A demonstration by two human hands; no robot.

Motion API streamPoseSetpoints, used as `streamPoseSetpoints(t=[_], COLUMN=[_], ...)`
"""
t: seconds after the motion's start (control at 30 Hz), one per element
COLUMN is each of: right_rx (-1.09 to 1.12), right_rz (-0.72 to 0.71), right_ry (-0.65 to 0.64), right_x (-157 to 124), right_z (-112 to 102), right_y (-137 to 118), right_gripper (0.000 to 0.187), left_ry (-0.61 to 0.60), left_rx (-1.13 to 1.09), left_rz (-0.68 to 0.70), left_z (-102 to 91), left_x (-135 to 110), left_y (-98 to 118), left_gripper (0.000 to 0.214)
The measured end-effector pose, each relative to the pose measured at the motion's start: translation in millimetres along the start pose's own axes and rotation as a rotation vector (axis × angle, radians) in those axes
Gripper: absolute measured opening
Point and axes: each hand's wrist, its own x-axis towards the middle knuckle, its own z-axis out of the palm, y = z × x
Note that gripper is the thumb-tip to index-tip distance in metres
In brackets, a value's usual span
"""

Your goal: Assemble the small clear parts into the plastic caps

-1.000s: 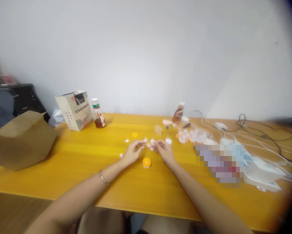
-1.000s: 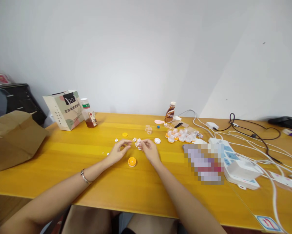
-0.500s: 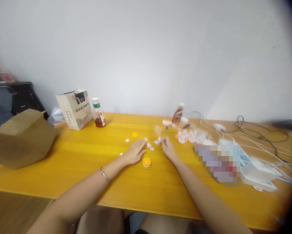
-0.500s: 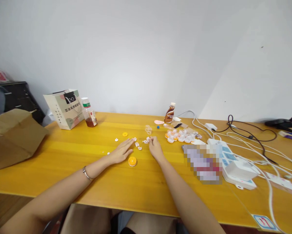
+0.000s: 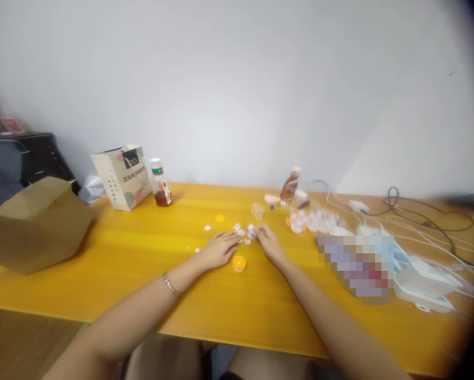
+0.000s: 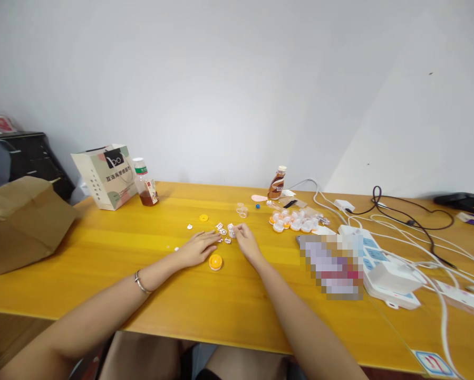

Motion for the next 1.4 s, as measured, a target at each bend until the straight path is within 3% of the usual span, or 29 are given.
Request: streamPoseSetpoints(t=[0.13, 0.23, 0.4, 0.73, 0.9, 1.1, 1.4], right_rx=[0.107, 0.173, 0.249, 0.494, 0.529, 0.503, 0.496], right_rz=[-0.013, -0.026, 0.043, 0.229, 0.260, 0.254, 0.259], right_ry=[0.099, 0.100, -0.011, -0.179, -0.223, -0.316, -0.342], right_x=[1, -1, -8, -15, -16, -16, -18], right_z=[-2, 0, 6, 14, 14, 12, 13], right_y=[-3, -3, -4, -2, -2, -3, -4], right_gripper=[0.025, 0.026, 0.028, 0.016, 0.014, 0.019, 0.018], left_ry=[0.053, 0.084, 0.189, 0.279, 0.284, 0.200, 0.201], left_rx=[-0.017, -0.040, -0.134, -0.511, -0.538, -0.462, -0.483], left_rz=[0.041, 0.022, -0.067, -0.141, -0.108, 0.019, -0.093], left_z=[-0.3, -2.2, -5.7, -0.2, -5.9, -15.2, -3.8], left_x=[3, 4, 3, 4, 3, 1, 1], left_y=[-1, -1, 3, 3, 8, 17, 8], left_gripper=[0.024, 0.022, 0.018, 0.022, 0.020, 0.019, 0.022])
